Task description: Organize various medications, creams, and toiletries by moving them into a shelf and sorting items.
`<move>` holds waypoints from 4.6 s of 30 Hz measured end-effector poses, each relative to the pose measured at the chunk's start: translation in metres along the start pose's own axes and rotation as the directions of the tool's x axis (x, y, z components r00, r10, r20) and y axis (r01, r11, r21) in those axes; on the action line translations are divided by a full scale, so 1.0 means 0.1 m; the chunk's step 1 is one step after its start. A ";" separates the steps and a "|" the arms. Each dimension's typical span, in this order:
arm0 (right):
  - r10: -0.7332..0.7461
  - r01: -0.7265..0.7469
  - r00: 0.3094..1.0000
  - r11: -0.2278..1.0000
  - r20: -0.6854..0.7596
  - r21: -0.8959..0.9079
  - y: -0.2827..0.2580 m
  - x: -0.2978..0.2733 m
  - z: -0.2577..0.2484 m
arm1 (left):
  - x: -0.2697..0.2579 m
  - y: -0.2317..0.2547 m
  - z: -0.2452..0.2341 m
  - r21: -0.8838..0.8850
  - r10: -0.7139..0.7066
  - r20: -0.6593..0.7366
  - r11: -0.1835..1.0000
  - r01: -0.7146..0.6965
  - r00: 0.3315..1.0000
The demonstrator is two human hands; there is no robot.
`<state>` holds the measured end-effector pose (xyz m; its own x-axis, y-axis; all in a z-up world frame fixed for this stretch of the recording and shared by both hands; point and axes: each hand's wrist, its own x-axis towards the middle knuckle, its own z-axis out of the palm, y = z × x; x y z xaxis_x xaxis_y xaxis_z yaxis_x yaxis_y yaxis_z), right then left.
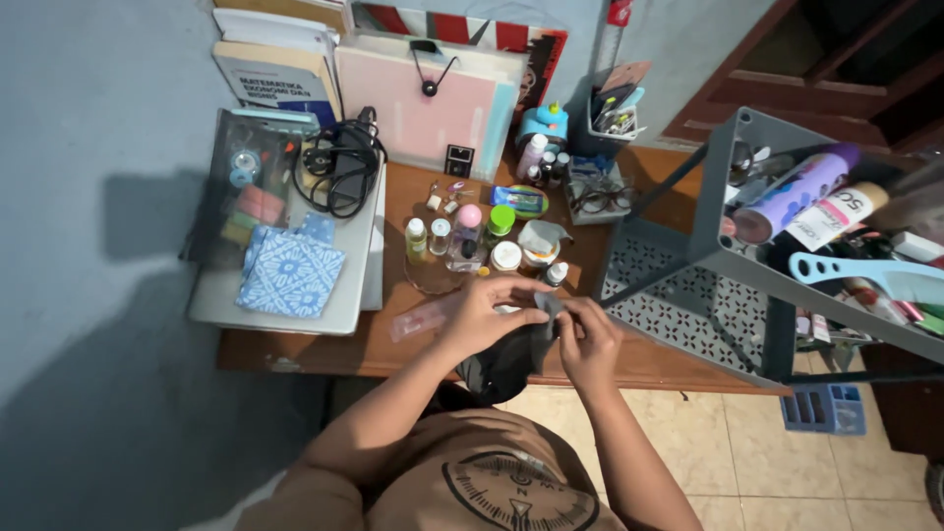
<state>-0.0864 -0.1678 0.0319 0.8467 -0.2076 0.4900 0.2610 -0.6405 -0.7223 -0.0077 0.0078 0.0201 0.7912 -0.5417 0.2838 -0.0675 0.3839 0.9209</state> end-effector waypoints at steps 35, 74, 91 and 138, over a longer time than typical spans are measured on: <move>0.265 -0.267 0.964 0.955 0.034 0.129 0.68 -0.09 0.40 | -0.86 -1.71 -1.32 0.593 0.207 -0.673 0.725 0.351 0.710; 0.333 -0.312 0.903 0.943 -0.273 0.117 0.91 -0.41 -0.69 | -0.19 -1.96 -0.28 0.991 -0.009 0.098 -0.089 -0.099 0.995; 0.342 -0.305 0.913 0.935 -0.224 0.183 1.05 -0.42 -0.55 | -0.07 -1.19 -0.42 0.745 -0.018 -0.236 0.639 0.193 0.972; 0.258 -0.269 0.962 0.953 0.093 0.140 0.47 -0.01 0.16 | -0.03 -0.24 -0.17 0.505 0.072 -0.222 0.861 0.052 0.972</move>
<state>-0.0676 -0.1856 -0.0111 0.9248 -0.2956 0.2394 0.0857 -0.4513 -0.8883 0.0022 0.0126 -0.0072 0.8996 -0.3329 0.2827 -0.3242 -0.0755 0.9430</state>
